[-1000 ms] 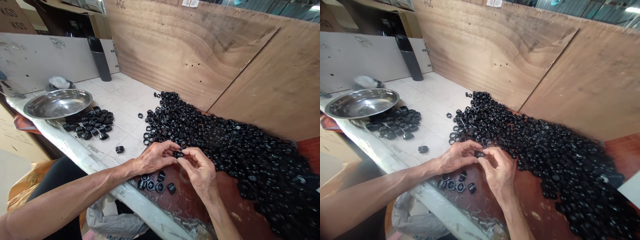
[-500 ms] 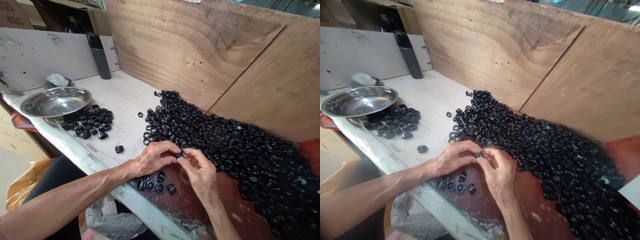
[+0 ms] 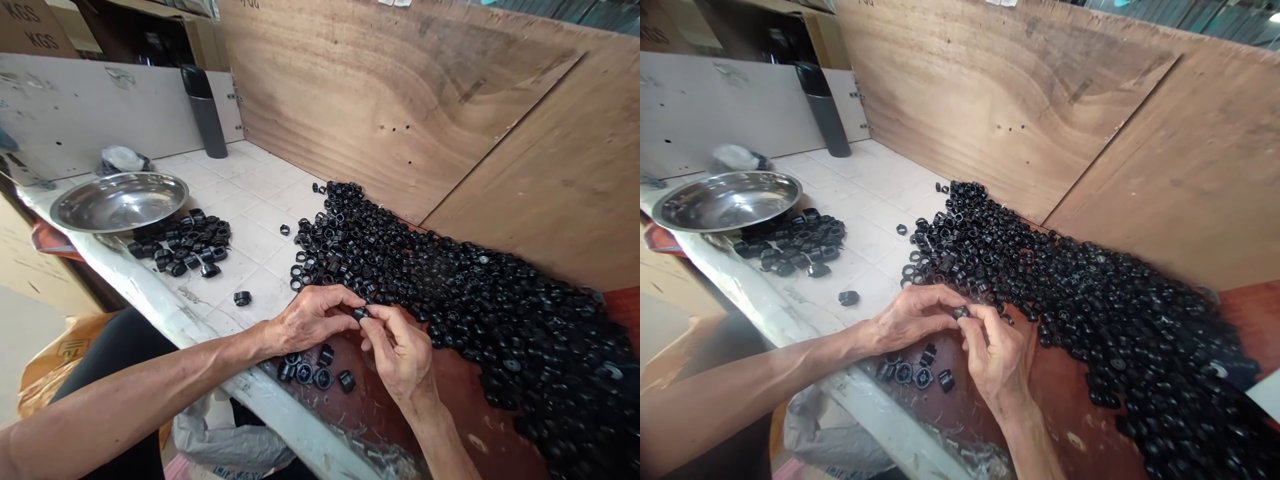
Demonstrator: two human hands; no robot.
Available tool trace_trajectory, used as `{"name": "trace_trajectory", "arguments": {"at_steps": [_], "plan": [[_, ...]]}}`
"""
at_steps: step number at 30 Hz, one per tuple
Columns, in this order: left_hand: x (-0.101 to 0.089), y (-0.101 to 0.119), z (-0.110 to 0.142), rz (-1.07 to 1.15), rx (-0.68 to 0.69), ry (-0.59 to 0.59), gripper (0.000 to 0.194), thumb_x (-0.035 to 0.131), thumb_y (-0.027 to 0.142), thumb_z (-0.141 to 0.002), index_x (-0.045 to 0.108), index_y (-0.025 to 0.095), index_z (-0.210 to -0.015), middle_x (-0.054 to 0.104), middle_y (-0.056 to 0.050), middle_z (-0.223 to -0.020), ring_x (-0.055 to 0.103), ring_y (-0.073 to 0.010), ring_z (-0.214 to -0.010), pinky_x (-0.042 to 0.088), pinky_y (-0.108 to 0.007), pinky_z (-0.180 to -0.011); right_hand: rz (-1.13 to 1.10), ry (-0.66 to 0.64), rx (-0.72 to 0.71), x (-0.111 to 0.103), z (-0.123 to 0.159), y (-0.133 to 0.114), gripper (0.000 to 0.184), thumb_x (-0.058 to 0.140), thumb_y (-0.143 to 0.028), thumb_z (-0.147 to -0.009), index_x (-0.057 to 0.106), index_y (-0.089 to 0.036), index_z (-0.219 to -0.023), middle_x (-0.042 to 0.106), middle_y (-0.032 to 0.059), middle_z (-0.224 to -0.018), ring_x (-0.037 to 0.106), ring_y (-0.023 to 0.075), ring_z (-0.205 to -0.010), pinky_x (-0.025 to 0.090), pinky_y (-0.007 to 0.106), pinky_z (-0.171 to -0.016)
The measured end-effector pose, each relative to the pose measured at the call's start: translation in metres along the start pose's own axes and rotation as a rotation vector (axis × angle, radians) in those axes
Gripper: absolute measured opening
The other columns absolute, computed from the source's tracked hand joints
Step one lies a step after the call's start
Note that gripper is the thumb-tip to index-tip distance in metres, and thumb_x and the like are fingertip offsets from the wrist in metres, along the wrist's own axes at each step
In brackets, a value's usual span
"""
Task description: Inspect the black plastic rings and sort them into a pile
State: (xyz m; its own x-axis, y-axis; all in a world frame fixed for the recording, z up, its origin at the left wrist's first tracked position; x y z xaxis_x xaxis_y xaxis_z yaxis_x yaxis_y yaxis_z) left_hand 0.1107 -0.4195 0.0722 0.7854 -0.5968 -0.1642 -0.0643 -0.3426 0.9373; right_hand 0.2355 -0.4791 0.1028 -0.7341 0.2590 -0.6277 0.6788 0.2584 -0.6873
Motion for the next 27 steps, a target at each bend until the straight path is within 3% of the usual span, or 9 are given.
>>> {"name": "trace_trajectory", "arguments": {"at_steps": [4,10,15,19,25,27], "plan": [[0.008,0.006,0.000,-0.046,0.023,-0.084,0.024,0.072,0.023,-0.088,0.073,0.017,-0.111,0.076,-0.010,-0.110,0.072,-0.0209,-0.101,0.057,-0.033,-0.095,0.058,0.037,-0.010,-0.002,0.001,0.003,0.021,0.053,-0.030,-0.102,0.067,-0.020,-0.090,0.065,-0.0022,-0.059,0.064,0.0130,-0.053,0.049,0.023,-0.057],[0.003,-0.010,0.001,0.118,-0.100,0.024,0.024,0.075,0.024,-0.085,0.073,0.015,-0.107,0.075,-0.009,-0.108,0.074,-0.0194,-0.092,0.061,-0.029,-0.082,-0.075,0.030,0.077,0.000,0.000,0.009,0.011,0.060,-0.029,-0.097,0.069,-0.023,-0.097,0.073,0.0010,-0.081,0.069,0.0155,-0.065,0.055,0.026,-0.064],[0.000,-0.018,0.001,0.226,-0.216,0.066,0.028,0.081,0.027,-0.080,0.076,0.014,-0.103,0.076,-0.009,-0.105,0.073,-0.0209,-0.094,0.060,-0.033,-0.088,-0.118,0.068,-0.053,-0.004,-0.002,-0.006,0.010,0.061,-0.019,-0.095,0.071,-0.024,-0.093,0.072,0.0040,-0.097,0.069,0.0199,-0.093,0.056,0.032,-0.085],[0.003,-0.023,0.002,0.376,-0.339,0.074,0.030,0.083,0.029,-0.078,0.076,0.014,-0.103,0.077,-0.007,-0.101,0.072,-0.0191,-0.089,0.060,-0.034,-0.089,-0.149,0.072,-0.087,-0.005,-0.002,-0.009,0.014,0.062,-0.015,-0.095,0.072,-0.025,-0.098,0.071,0.0050,-0.102,0.068,0.0200,-0.099,0.056,0.035,-0.090],[-0.004,-0.013,-0.002,0.359,-0.208,0.132,0.023,0.084,0.029,-0.077,0.077,0.015,-0.094,0.072,-0.006,-0.102,0.069,-0.0184,-0.095,0.058,-0.033,-0.091,-0.195,0.111,0.006,-0.008,0.000,-0.001,0.010,0.066,-0.020,-0.094,0.074,-0.026,-0.094,0.072,0.0043,-0.104,0.069,0.0204,-0.101,0.057,0.034,-0.091],[-0.001,-0.016,-0.002,0.401,-0.237,0.121,0.024,0.084,0.029,-0.076,0.076,0.014,-0.093,0.072,-0.006,-0.100,0.070,-0.0177,-0.092,0.058,-0.032,-0.090,-0.201,0.134,0.045,-0.009,0.001,0.002,0.008,0.066,-0.023,-0.093,0.073,-0.026,-0.096,0.073,0.0045,-0.105,0.069,0.0215,-0.103,0.057,0.036,-0.093]]}}
Point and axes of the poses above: each hand's wrist, its own z-axis away from the middle knuckle, its own x-axis out of the palm, y = z × x, the point moved 10 cm from there along -z, towards the middle knuckle
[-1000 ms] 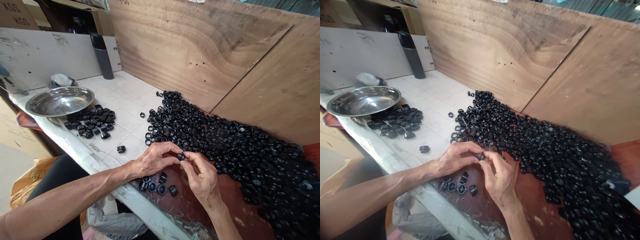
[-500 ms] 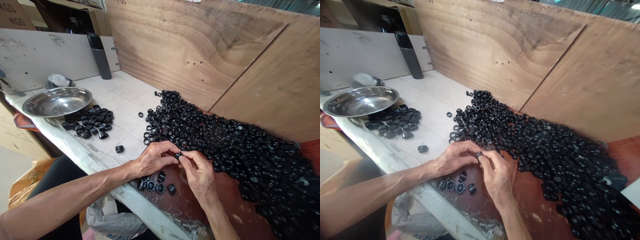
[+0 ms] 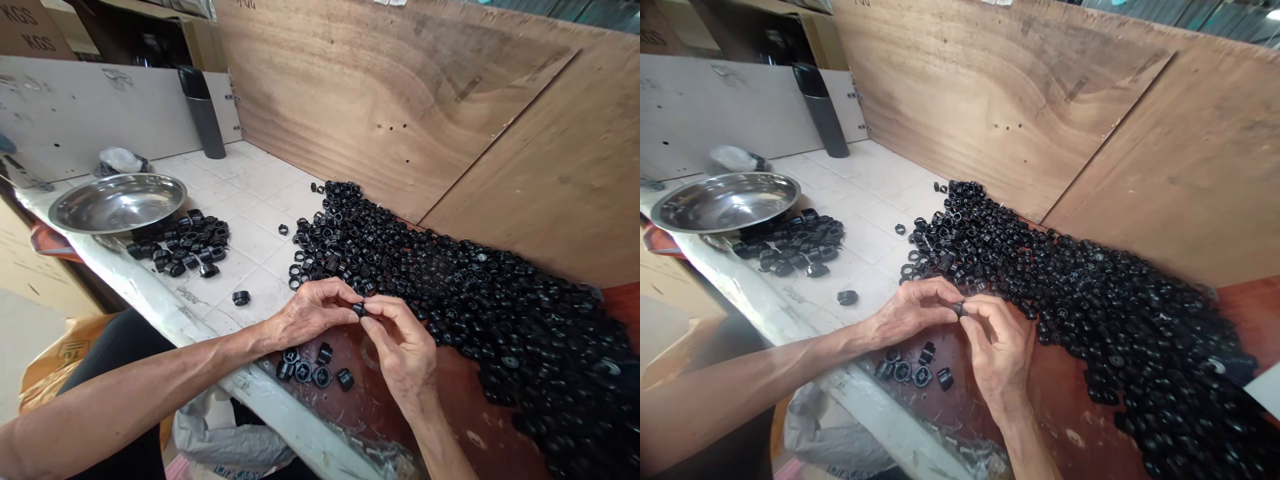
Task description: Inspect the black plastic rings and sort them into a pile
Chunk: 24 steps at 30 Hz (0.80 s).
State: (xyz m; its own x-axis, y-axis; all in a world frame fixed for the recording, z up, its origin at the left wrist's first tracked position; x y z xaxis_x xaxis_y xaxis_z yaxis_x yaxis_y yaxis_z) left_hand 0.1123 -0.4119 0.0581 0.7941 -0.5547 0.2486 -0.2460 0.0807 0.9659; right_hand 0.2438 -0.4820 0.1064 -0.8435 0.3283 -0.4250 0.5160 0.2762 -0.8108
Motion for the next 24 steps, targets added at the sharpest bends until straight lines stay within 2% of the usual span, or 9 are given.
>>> {"name": "trace_trajectory", "arguments": {"at_steps": [3,5,7,10,14,16,19,21,24], "plan": [[0.004,-0.011,0.001,0.087,-0.126,-0.019,0.027,0.084,0.028,-0.076,0.072,0.013,-0.096,0.075,-0.006,-0.095,0.071,-0.0163,-0.084,0.058,-0.033,-0.086,0.020,0.013,0.029,-0.001,0.001,0.003,0.013,0.066,-0.027,-0.092,0.071,-0.025,-0.104,0.074,0.0063,-0.108,0.070,0.0239,-0.104,0.058,0.040,-0.095],[0.005,-0.014,0.002,0.124,-0.155,-0.019,0.029,0.085,0.028,-0.076,0.070,0.012,-0.096,0.075,-0.006,-0.092,0.072,-0.0164,-0.082,0.059,-0.033,-0.085,0.054,0.014,0.034,0.000,0.002,0.007,0.018,0.066,-0.030,-0.092,0.071,-0.024,-0.109,0.075,0.0070,-0.109,0.071,0.0239,-0.102,0.059,0.039,-0.092],[0.004,-0.013,0.002,0.110,-0.113,-0.015,0.030,0.084,0.029,-0.077,0.068,0.013,-0.096,0.075,-0.006,-0.095,0.072,-0.0178,-0.086,0.059,-0.034,-0.086,0.101,0.033,0.035,-0.001,0.004,0.012,0.025,0.066,-0.032,-0.092,0.070,-0.024,-0.115,0.075,0.0074,-0.106,0.073,0.0230,-0.095,0.061,0.037,-0.086],[0.002,-0.003,0.002,-0.049,0.042,-0.034,0.026,0.080,0.029,-0.081,0.070,0.015,-0.100,0.073,-0.008,-0.105,0.071,-0.0194,-0.094,0.059,-0.034,-0.087,0.215,0.052,0.013,-0.001,0.006,0.017,0.033,0.067,-0.036,-0.093,0.067,-0.023,-0.123,0.076,0.0069,-0.097,0.074,0.0224,-0.086,0.062,0.035,-0.079],[0.006,0.008,0.005,-0.266,0.211,-0.073,0.020,0.075,0.026,-0.087,0.072,0.017,-0.104,0.071,-0.009,-0.108,0.069,-0.0190,-0.098,0.057,-0.033,-0.091,0.320,0.005,-0.061,0.004,0.006,0.009,0.026,0.057,-0.034,-0.099,0.065,-0.023,-0.121,0.076,0.0076,-0.099,0.074,0.0225,-0.089,0.059,0.033,-0.080],[0.006,0.008,0.004,-0.232,0.199,-0.069,0.019,0.075,0.027,-0.086,0.071,0.017,-0.102,0.071,-0.008,-0.107,0.068,-0.0187,-0.098,0.058,-0.033,-0.091,0.297,-0.036,-0.090,0.008,0.005,0.002,0.020,0.053,-0.030,-0.102,0.065,-0.023,-0.116,0.076,0.0072,-0.099,0.073,0.0211,-0.089,0.058,0.031,-0.080],[0.006,-0.002,0.002,-0.062,0.071,-0.063,0.022,0.076,0.030,-0.086,0.068,0.016,-0.101,0.071,-0.007,-0.103,0.070,-0.0181,-0.091,0.060,-0.033,-0.086,0.232,-0.104,-0.077,0.012,0.003,-0.002,0.018,0.054,-0.029,-0.101,0.065,-0.023,-0.114,0.075,0.0053,-0.094,0.073,0.0193,-0.082,0.058,0.029,-0.075],[0.008,-0.005,0.002,-0.043,0.038,-0.081,0.023,0.075,0.031,-0.088,0.067,0.015,-0.102,0.072,-0.007,-0.101,0.071,-0.0178,-0.088,0.061,-0.033,-0.083,0.219,-0.118,-0.054,0.012,0.003,-0.001,0.019,0.053,-0.029,-0.101,0.065,-0.022,-0.113,0.076,0.0047,-0.091,0.073,0.0192,-0.078,0.058,0.028,-0.073],[0.009,0.009,0.005,-0.265,0.209,-0.096,0.018,0.071,0.028,-0.091,0.068,0.015,-0.103,0.072,-0.008,-0.105,0.071,-0.0184,-0.094,0.059,-0.033,-0.087,0.244,-0.112,-0.022,0.012,0.005,0.006,0.017,0.053,-0.032,-0.101,0.067,-0.022,-0.106,0.076,0.0042,-0.084,0.073,0.0192,-0.074,0.057,0.028,-0.068]]}}
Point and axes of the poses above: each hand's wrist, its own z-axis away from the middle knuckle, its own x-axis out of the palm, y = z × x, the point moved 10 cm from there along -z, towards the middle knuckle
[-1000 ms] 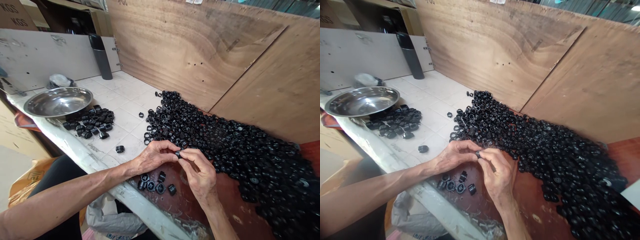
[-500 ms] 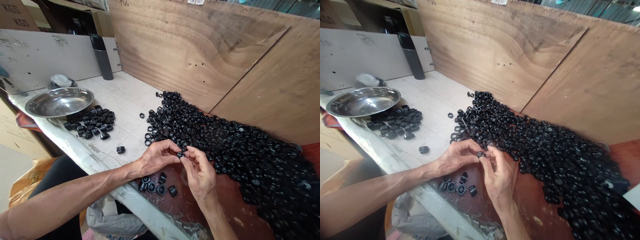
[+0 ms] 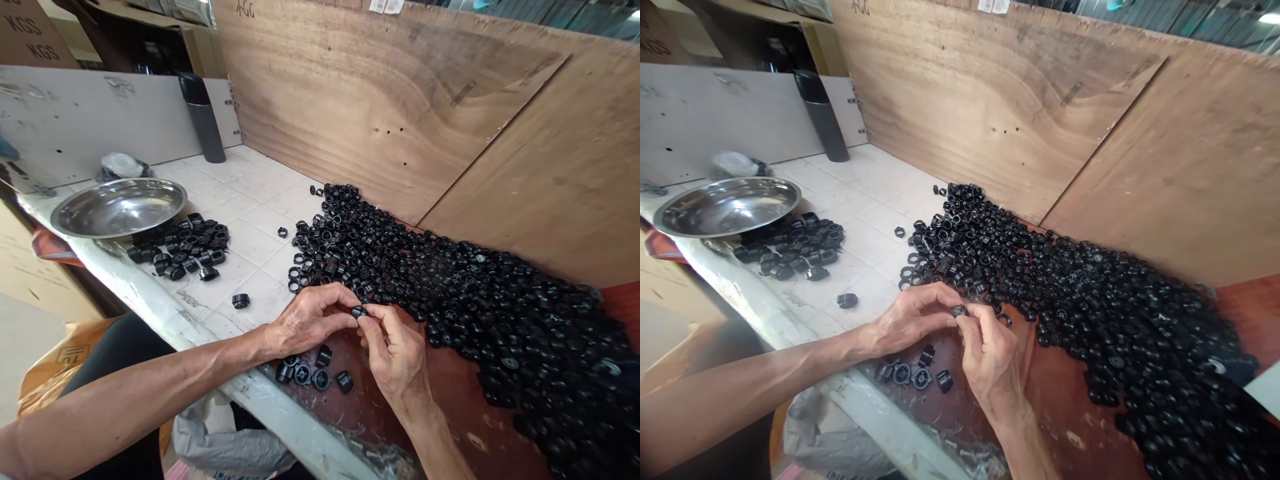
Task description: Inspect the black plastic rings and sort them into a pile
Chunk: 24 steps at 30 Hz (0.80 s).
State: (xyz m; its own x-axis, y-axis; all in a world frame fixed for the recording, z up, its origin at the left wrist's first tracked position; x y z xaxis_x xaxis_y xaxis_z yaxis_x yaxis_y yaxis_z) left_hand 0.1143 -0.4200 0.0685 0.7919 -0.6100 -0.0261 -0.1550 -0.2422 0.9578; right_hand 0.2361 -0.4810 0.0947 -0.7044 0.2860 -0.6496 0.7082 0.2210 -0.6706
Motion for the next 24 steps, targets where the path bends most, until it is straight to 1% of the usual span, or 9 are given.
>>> {"name": "trace_trajectory", "arguments": {"at_steps": [3,7,9,10,12,15,18,21,24], "plan": [[-0.001,0.015,0.004,-0.227,0.201,-0.004,0.016,0.067,0.022,-0.094,0.067,0.016,-0.109,0.071,-0.010,-0.110,0.069,-0.0179,-0.102,0.058,-0.032,-0.092,-0.032,-0.015,0.084,0.004,0.003,0.009,0.019,0.055,-0.037,-0.100,0.067,-0.021,-0.102,0.073,0.0025,-0.074,0.071,0.0177,-0.065,0.054,0.025,-0.060],[0.006,0.022,0.009,-0.372,0.313,-0.049,0.019,0.060,0.016,-0.097,0.064,0.017,-0.115,0.070,-0.012,-0.115,0.068,-0.0175,-0.108,0.057,-0.030,-0.093,-0.246,-0.056,0.344,0.013,0.007,0.026,0.028,0.059,-0.047,-0.097,0.066,-0.020,-0.095,0.067,-0.0009,-0.063,0.062,0.0142,-0.050,0.052,0.023,-0.050],[0.009,0.024,0.010,-0.401,0.334,-0.062,0.020,0.059,0.014,-0.096,0.065,0.016,-0.115,0.071,-0.012,-0.115,0.068,-0.0175,-0.107,0.057,-0.029,-0.092,-0.353,-0.050,0.446,0.017,0.008,0.030,0.032,0.060,-0.051,-0.094,0.066,-0.020,-0.091,0.065,-0.0016,-0.060,0.060,0.0139,-0.048,0.052,0.022,-0.046],[0.008,0.024,0.009,-0.386,0.317,-0.048,0.019,0.060,0.015,-0.096,0.065,0.016,-0.114,0.071,-0.012,-0.113,0.069,-0.0173,-0.105,0.058,-0.029,-0.091,-0.387,-0.044,0.476,0.018,0.008,0.031,0.033,0.061,-0.052,-0.094,0.066,-0.019,-0.089,0.065,-0.0013,-0.061,0.061,0.0141,-0.049,0.052,0.022,-0.047],[0.002,0.017,0.005,-0.312,0.231,-0.004,0.017,0.064,0.018,-0.095,0.068,0.017,-0.111,0.071,-0.010,-0.109,0.070,-0.0171,-0.100,0.058,-0.029,-0.090,-0.411,-0.035,0.493,0.018,0.007,0.030,0.033,0.061,-0.051,-0.093,0.066,-0.019,-0.087,0.068,-0.0002,-0.064,0.066,0.0147,-0.055,0.055,0.022,-0.053],[-0.005,0.005,0.001,-0.160,0.106,0.056,0.015,0.071,0.025,-0.091,0.071,0.017,-0.103,0.071,-0.009,-0.106,0.070,-0.0173,-0.095,0.058,-0.030,-0.088,-0.396,-0.016,0.439,0.015,0.006,0.028,0.028,0.062,-0.047,-0.094,0.069,-0.021,-0.093,0.072,0.0003,-0.072,0.070,0.0155,-0.063,0.058,0.022,-0.061],[-0.006,-0.001,0.001,-0.040,0.050,0.080,0.016,0.076,0.027,-0.086,0.072,0.016,-0.098,0.070,-0.008,-0.105,0.070,-0.0180,-0.095,0.058,-0.031,-0.088,-0.290,-0.005,0.317,0.010,0.003,0.025,0.020,0.062,-0.040,-0.096,0.071,-0.022,-0.099,0.072,-0.0003,-0.076,0.070,0.0156,-0.065,0.057,0.022,-0.060],[-0.007,-0.007,0.001,0.052,-0.055,0.081,0.018,0.079,0.027,-0.083,0.074,0.015,-0.095,0.071,-0.008,-0.103,0.069,-0.0188,-0.095,0.058,-0.031,-0.088,-0.116,0.029,0.055,0.001,-0.001,0.004,0.013,0.060,-0.027,-0.098,0.072,-0.022,-0.099,0.074,0.0024,-0.085,0.071,0.0168,-0.075,0.057,0.025,-0.072],[-0.004,-0.015,0.003,0.208,-0.225,0.053,0.022,0.082,0.027,-0.079,0.075,0.014,-0.095,0.073,-0.008,-0.100,0.069,-0.0189,-0.092,0.058,-0.032,-0.087,-0.066,0.075,-0.207,-0.005,-0.002,-0.021,0.017,0.057,-0.013,-0.098,0.071,-0.019,-0.106,0.074,0.0067,-0.097,0.071,0.0175,-0.089,0.057,0.026,-0.083]]}}
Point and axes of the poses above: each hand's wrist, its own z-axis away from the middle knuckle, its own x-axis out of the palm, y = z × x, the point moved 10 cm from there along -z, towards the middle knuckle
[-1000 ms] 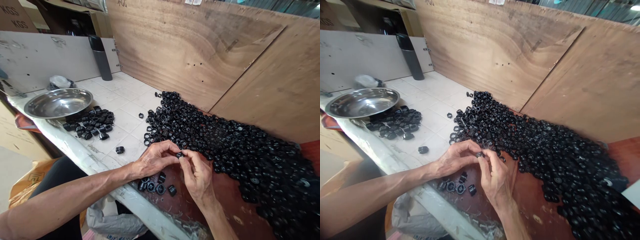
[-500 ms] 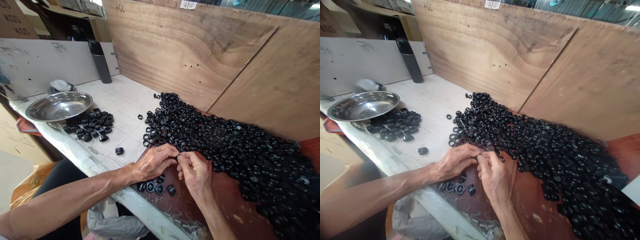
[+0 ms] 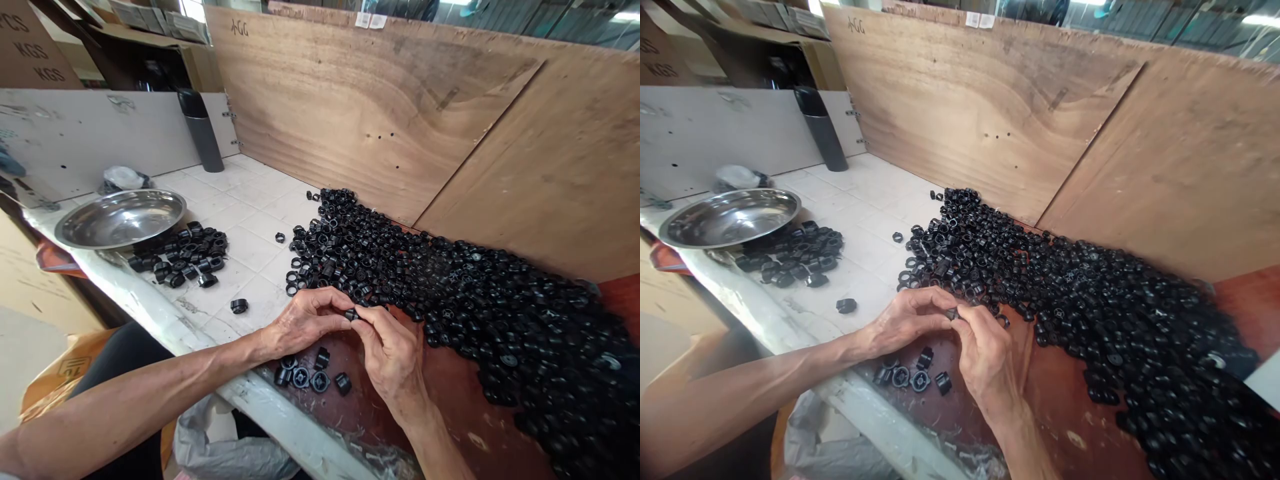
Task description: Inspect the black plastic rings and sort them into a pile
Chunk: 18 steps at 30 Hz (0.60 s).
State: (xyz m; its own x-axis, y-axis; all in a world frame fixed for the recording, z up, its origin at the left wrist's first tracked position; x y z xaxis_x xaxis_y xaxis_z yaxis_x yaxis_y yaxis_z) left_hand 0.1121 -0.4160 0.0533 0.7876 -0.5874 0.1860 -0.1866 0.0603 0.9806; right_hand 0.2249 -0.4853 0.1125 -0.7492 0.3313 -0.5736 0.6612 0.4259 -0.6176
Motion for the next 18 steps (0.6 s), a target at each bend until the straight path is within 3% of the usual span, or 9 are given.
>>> {"name": "trace_trajectory", "arguments": {"at_steps": [4,9,12,18], "plan": [[0.004,-0.006,0.001,0.158,-0.156,-0.015,0.025,0.083,0.024,-0.076,0.073,0.012,-0.095,0.074,-0.006,-0.095,0.070,-0.0170,-0.085,0.057,-0.032,-0.086,-0.016,0.003,-0.124,-0.003,-0.004,-0.013,0.027,0.058,-0.005,-0.096,0.070,-0.017,-0.117,0.070,0.0082,-0.104,0.068,0.0162,-0.097,0.056,0.026,-0.088],[0.001,0.000,-0.001,0.205,-0.116,0.023,0.022,0.085,0.020,-0.072,0.071,0.013,-0.089,0.071,-0.003,-0.096,0.066,-0.0133,-0.085,0.053,-0.027,-0.085,-0.095,-0.005,-0.069,-0.006,-0.006,-0.007,0.034,0.058,-0.002,-0.095,0.071,-0.021,-0.120,0.067,0.0057,-0.106,0.065,0.0146,-0.099,0.055,0.026,-0.087],[0.002,-0.007,0.000,0.238,-0.174,0.003,0.025,0.085,0.020,-0.073,0.072,0.012,-0.092,0.072,-0.004,-0.092,0.066,-0.0134,-0.081,0.053,-0.028,-0.082,-0.140,-0.013,-0.086,-0.006,-0.005,-0.010,0.037,0.058,-0.001,-0.095,0.072,-0.024,-0.120,0.066,0.0055,-0.110,0.065,0.0161,-0.103,0.055,0.030,-0.090],[0.001,-0.003,-0.002,0.255,-0.121,0.018,0.022,0.085,0.019,-0.072,0.071,0.013,-0.088,0.071,-0.004,-0.097,0.066,-0.0143,-0.086,0.053,-0.030,-0.086,-0.150,0.003,0.065,-0.004,-0.001,0.006,0.028,0.063,-0.011,-0.096,0.075,-0.028,-0.114,0.067,0.0031,-0.107,0.066,0.0164,-0.100,0.056,0.029,-0.085]]}}
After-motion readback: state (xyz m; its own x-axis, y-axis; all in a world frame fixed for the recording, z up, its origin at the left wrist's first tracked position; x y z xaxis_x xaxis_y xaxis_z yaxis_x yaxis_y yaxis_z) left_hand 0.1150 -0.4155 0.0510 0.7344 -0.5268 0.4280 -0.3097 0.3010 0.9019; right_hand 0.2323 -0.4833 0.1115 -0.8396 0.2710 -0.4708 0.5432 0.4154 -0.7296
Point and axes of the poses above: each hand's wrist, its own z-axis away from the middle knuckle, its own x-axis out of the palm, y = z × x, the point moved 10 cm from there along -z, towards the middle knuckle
